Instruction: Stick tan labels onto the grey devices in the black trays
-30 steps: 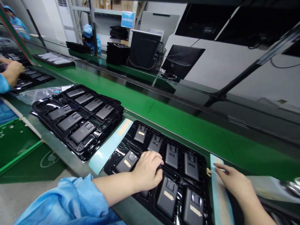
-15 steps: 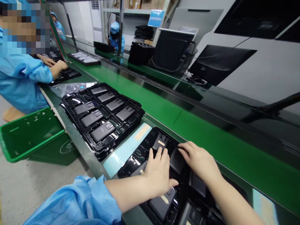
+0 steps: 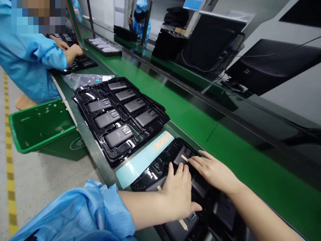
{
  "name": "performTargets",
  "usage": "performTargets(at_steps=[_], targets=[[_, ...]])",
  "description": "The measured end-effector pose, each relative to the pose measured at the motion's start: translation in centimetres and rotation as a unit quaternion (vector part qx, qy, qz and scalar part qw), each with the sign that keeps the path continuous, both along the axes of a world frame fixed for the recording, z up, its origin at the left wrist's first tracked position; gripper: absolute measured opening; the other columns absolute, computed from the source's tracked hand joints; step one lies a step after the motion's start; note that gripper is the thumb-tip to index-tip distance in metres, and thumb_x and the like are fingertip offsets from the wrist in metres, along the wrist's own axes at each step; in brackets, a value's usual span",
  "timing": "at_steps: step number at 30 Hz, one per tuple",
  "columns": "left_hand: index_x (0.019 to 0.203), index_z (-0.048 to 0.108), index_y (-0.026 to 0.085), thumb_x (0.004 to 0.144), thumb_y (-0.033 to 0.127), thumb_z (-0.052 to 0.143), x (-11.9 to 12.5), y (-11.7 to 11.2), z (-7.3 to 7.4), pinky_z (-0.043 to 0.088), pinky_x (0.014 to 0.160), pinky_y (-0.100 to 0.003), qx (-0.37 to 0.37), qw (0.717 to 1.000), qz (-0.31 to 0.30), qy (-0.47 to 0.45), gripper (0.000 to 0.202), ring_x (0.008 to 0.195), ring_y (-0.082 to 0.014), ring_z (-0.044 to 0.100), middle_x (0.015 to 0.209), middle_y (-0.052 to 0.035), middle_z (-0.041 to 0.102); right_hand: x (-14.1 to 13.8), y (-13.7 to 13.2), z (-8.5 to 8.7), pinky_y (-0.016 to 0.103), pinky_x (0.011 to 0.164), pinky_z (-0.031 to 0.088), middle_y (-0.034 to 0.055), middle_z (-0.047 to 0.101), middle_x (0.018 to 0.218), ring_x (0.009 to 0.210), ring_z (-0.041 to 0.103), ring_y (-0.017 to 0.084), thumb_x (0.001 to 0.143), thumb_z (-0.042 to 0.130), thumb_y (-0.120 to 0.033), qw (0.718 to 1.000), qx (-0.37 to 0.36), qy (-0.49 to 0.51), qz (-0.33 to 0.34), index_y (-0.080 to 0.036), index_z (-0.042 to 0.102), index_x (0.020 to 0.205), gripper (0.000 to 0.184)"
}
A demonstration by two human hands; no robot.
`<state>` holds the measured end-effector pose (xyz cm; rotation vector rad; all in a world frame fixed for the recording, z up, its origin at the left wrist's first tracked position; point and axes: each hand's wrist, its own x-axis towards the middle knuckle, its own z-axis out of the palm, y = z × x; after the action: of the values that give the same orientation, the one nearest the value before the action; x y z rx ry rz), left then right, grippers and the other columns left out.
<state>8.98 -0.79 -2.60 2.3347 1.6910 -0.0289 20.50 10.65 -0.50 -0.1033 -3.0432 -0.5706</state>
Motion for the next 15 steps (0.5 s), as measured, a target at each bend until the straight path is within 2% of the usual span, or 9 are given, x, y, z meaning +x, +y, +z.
performTargets(at_steps=[5, 7, 15], targets=[[0.127, 0.036, 0.007, 0.077, 0.061, 0.036, 0.5, 0.0, -1.3, 0.024, 0.100, -0.049, 0.057, 0.998, 0.017, -0.025, 0.073, 0.125, -0.0294, 0.022, 0.135, -0.0128, 0.030, -0.5, 0.3, 0.3, 0.031, 0.077, 0.044, 0.0073, 0.061, 0.071, 0.066, 0.057, 0.015, 0.081, 0.022, 0.001, 0.995, 0.056, -0.003, 0.078, -0.009, 0.062, 0.081, 0.041], [0.127, 0.036, 0.007, 0.077, 0.061, 0.035, 0.7, -0.1, -1.6, 0.024, 0.100, -0.049, 0.056, 0.998, 0.018, -0.024, 0.074, 0.125, -0.0296, 0.022, 0.135, -0.0127, 0.030, -0.7, 0.3, 0.4, 0.031, 0.076, 0.045, 0.0074, 0.062, 0.071, 0.067, 0.057, 0.015, 0.081, 0.021, 0.002, 0.992, 0.073, 0.002, 0.100, -0.009, 0.062, 0.080, 0.042], [0.128, 0.034, 0.008, 0.078, 0.060, 0.034, 0.6, 0.0, -1.3, 0.024, 0.100, -0.047, 0.041, 0.999, 0.015, -0.013, 0.073, 0.126, -0.0282, 0.020, 0.136, -0.0113, 0.029, -0.9, 0.3, 0.3, 0.031, 0.072, 0.046, 0.0072, 0.061, 0.070, 0.064, 0.055, 0.015, 0.080, 0.023, 0.003, 0.987, 0.091, 0.013, 0.134, -0.010, 0.062, 0.076, 0.041]])
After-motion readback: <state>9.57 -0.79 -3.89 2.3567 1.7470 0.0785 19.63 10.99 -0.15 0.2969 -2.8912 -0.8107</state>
